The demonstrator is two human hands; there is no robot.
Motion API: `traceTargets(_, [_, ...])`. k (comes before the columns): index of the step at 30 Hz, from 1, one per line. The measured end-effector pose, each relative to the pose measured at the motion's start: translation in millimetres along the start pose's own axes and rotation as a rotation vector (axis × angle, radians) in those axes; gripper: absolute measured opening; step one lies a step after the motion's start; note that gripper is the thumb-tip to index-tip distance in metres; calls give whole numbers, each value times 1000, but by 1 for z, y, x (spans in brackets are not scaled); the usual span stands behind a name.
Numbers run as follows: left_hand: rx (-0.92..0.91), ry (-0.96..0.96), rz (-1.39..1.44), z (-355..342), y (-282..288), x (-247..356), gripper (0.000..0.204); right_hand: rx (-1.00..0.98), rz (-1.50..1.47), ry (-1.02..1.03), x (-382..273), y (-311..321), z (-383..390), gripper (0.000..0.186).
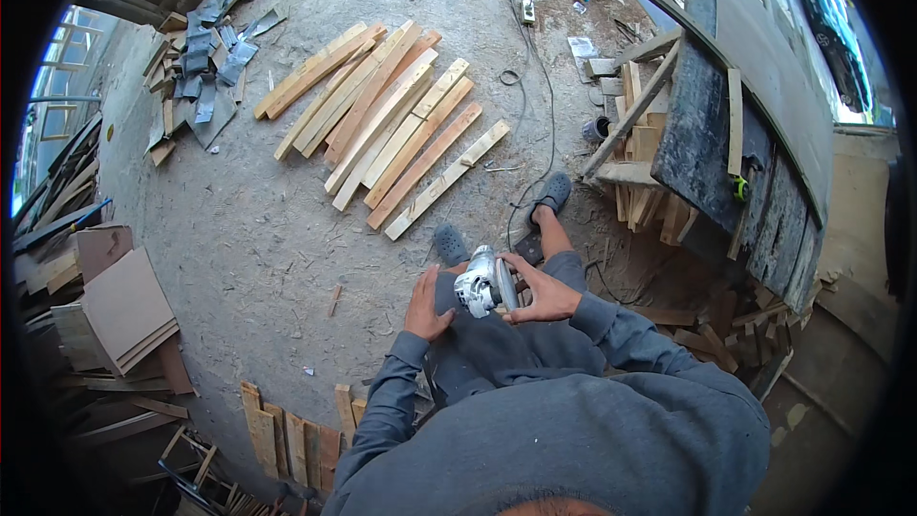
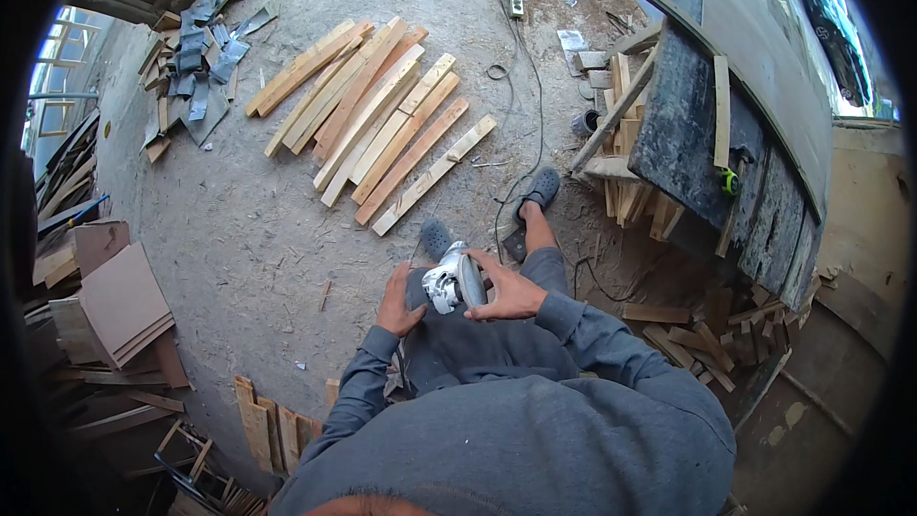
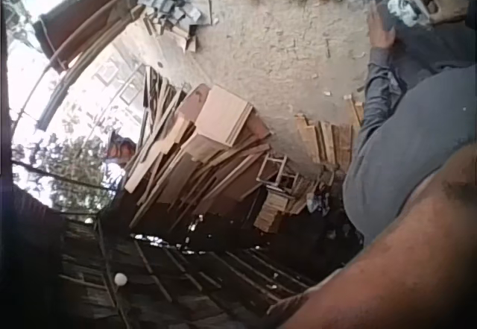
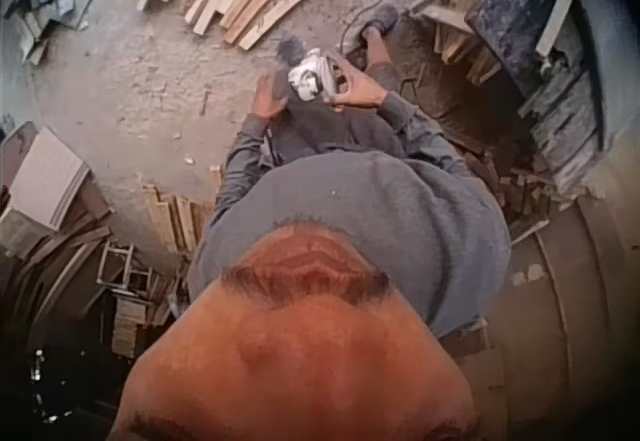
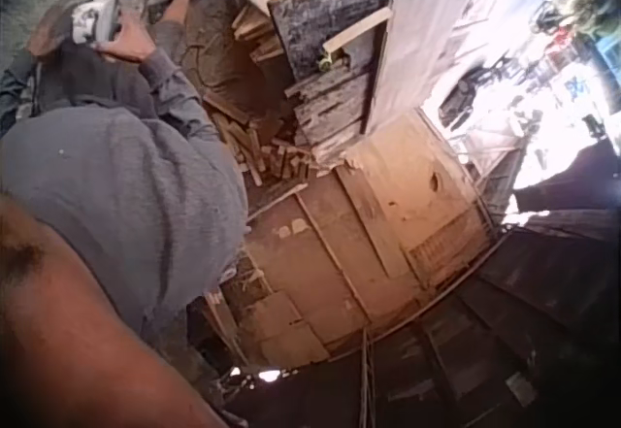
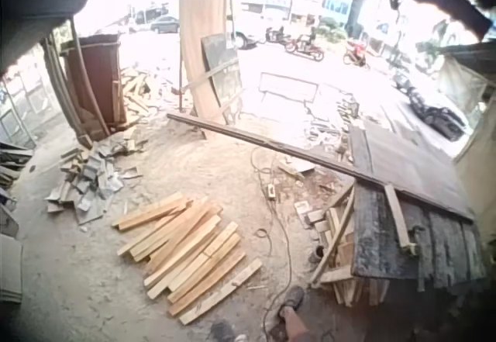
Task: Measuring and nailing wooden blocks to a plywood board.
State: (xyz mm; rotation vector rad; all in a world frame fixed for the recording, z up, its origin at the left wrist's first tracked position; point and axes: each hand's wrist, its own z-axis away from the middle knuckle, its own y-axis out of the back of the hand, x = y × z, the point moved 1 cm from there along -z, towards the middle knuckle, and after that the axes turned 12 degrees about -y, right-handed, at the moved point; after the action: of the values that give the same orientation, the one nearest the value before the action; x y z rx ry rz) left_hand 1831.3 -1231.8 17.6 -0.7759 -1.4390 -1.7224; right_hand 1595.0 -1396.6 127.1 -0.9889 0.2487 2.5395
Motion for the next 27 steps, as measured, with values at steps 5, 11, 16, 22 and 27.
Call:
traceTargets(5, [125, -454, 397, 0, 75, 106, 86, -76, -268, 227, -90, -42, 91, 109])
traceTargets(11, [44, -544, 20, -15, 148, 203, 56, 18, -438, 545, -146, -33, 146, 106])
traceTargets(16, [211, -483, 954, -2, 155, 243, 60, 146, -497, 694, -112, -84, 100, 99])
traceTargets(22, [198, -650, 1226, 32, 250, 268, 68, 566, 259, 403, -22, -147, 159, 34])
traceTargets(27, [213, -640, 1243, 94, 324, 257, 70, 908, 430, 382, 125, -188, 254, 15])
